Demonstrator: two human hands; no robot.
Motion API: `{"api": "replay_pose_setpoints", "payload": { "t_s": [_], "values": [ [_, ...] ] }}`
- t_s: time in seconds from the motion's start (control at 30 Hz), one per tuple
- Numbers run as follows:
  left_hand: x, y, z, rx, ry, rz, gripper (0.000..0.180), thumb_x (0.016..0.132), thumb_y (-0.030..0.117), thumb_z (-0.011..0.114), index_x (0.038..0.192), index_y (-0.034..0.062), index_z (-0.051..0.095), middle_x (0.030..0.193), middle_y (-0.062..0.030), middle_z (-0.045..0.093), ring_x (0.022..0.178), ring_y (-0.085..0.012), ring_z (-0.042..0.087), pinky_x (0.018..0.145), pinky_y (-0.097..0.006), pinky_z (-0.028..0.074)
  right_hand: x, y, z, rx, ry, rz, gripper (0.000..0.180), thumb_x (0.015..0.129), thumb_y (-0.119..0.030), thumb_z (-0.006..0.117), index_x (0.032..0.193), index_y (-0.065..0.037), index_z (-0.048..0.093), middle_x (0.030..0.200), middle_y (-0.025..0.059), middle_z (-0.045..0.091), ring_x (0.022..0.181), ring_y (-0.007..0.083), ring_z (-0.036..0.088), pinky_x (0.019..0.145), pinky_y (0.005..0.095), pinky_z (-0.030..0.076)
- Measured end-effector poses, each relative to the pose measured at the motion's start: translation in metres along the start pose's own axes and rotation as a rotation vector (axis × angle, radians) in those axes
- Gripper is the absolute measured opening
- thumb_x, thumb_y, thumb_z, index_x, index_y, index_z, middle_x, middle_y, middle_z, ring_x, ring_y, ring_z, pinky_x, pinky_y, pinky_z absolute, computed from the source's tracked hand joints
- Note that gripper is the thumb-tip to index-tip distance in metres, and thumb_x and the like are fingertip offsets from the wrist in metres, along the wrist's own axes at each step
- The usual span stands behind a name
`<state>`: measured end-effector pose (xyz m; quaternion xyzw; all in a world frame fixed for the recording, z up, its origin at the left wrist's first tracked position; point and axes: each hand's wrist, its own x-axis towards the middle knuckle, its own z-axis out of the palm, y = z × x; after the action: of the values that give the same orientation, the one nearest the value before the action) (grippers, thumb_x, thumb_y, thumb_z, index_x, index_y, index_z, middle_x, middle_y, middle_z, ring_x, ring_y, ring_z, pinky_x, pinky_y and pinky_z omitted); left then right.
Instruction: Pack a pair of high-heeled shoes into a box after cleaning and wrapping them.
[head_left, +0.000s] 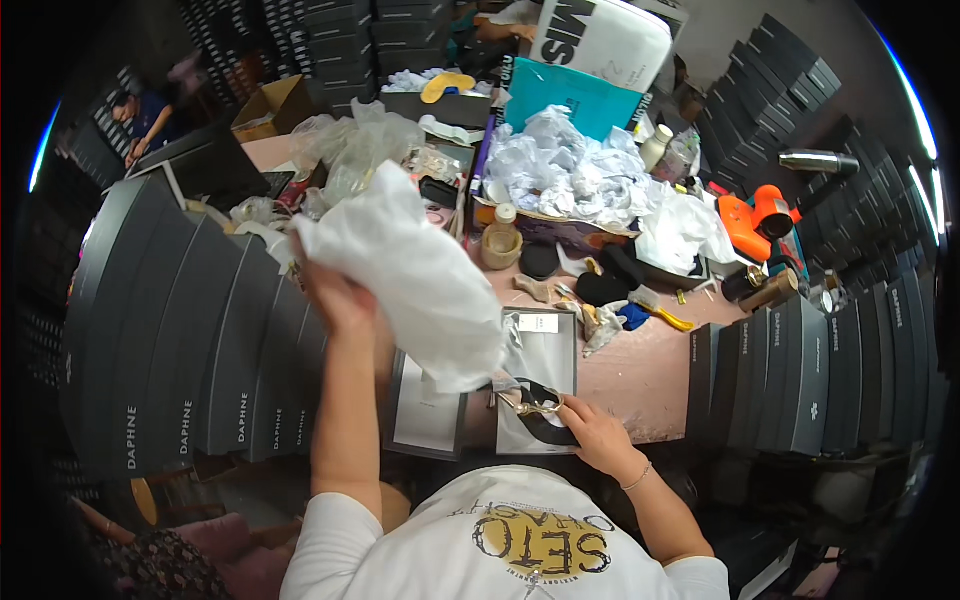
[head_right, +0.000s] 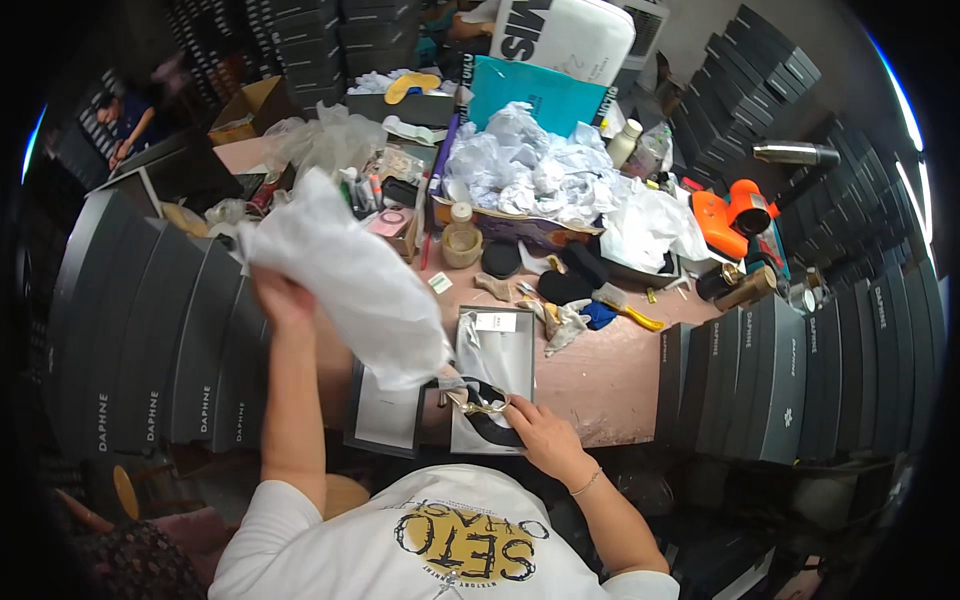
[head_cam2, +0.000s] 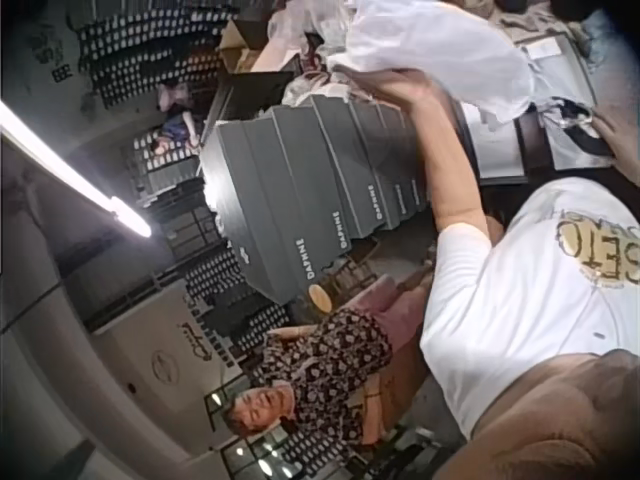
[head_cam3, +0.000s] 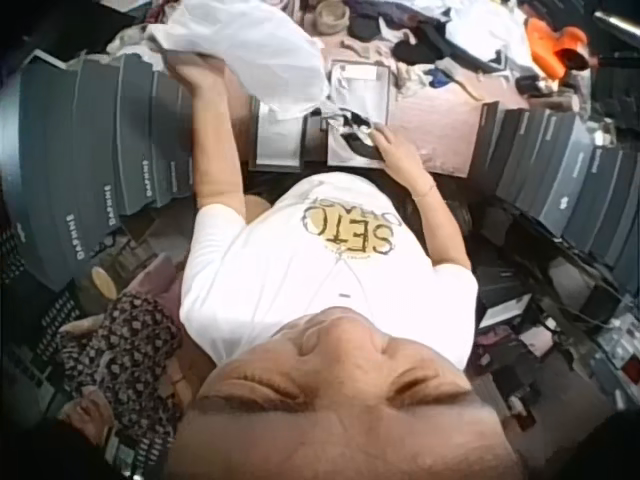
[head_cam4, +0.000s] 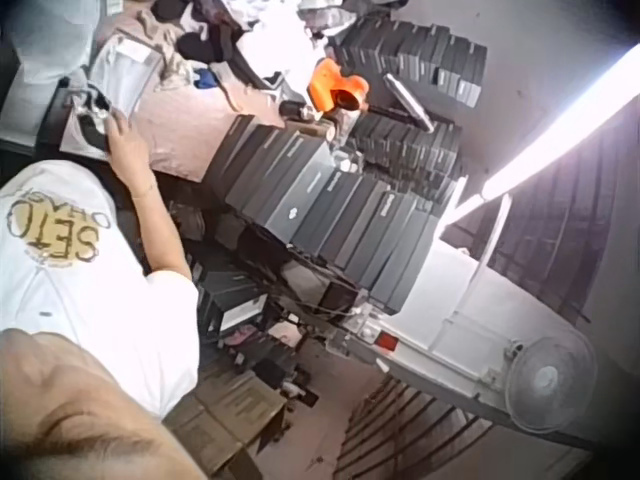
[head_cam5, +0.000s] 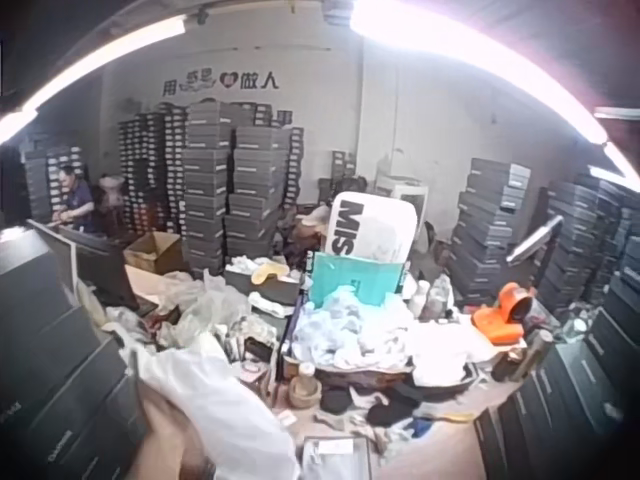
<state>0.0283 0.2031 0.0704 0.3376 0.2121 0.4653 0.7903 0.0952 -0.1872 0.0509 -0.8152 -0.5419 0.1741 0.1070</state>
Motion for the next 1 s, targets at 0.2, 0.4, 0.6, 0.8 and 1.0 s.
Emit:
{"api": "replay_pose_setpoints", "payload": {
  "t_s": [0.2,0.4,0.6,0.8,1.0],
  "values": [
    [-0.066,-0.101,-0.076,1.895,-1.173,0.101,0.055,0.094,0.05,0.044,0.102,-0.0005,0.064,0.112,-0.0206,0.059,0.111,-0.0355,0.053,0.092,-0.047,0.041,-0.007,0.014,-0.013,-0.203,0.002,-0.179,0.041,0.078,-0.012,0.06,0.118,-0.015,0.052,0.112,0.0066,0.054,0.09,0.025,0.061,0.071,0.0358,0.051],
    [-0.14,-0.111,-0.026,0.675,-1.056,-1.284,0.052,0.095,0.048,0.048,0.122,0.0041,0.057,0.115,-0.0099,0.061,0.106,-0.021,0.059,0.091,-0.035,0.047,0.022,-0.006,-0.045,-0.372,0.054,-0.52,0.039,0.083,-0.019,0.054,0.122,-0.021,0.054,0.122,0.0037,0.053,0.123,0.0226,0.043,0.102,0.0444,0.034],
    [-0.169,-0.099,-0.069,-0.099,-0.459,-1.428,0.042,0.094,0.034,0.052,0.119,0.0002,0.054,0.111,-0.0153,0.062,0.101,-0.0269,0.062,0.089,-0.049,0.051,0.046,0.0,-0.019,0.056,0.165,-0.275,0.037,0.08,-0.011,0.061,0.117,-0.016,0.061,0.117,0.01,0.055,0.113,0.0292,0.05,0.092,0.0444,0.042],
    [-0.202,-0.094,-0.066,0.072,-0.388,-1.137,0.05,0.077,0.004,0.06,0.125,0.0026,0.044,0.106,-0.0084,0.059,0.097,-0.0199,0.061,0.09,-0.037,0.051,0.088,-0.029,0.024,0.299,0.156,-0.12,0.036,0.074,-0.025,0.075,0.103,-0.011,0.06,0.087,0.0089,0.058,0.07,0.0313,0.062,0.061,0.0399,0.05],
    [-0.218,-0.095,-0.064,0.037,-0.18,-1.003,0.051,0.077,0.005,0.059,0.126,0.0034,0.044,0.107,-0.0083,0.058,0.096,-0.0185,0.061,0.088,-0.035,0.051,0.08,-0.023,0.055,0.74,0.241,-0.025,0.024,0.076,-0.013,0.066,0.098,-0.008,0.056,0.074,0.0117,0.059,0.061,0.0275,0.06,0.056,0.0366,0.048]
  ]
}}
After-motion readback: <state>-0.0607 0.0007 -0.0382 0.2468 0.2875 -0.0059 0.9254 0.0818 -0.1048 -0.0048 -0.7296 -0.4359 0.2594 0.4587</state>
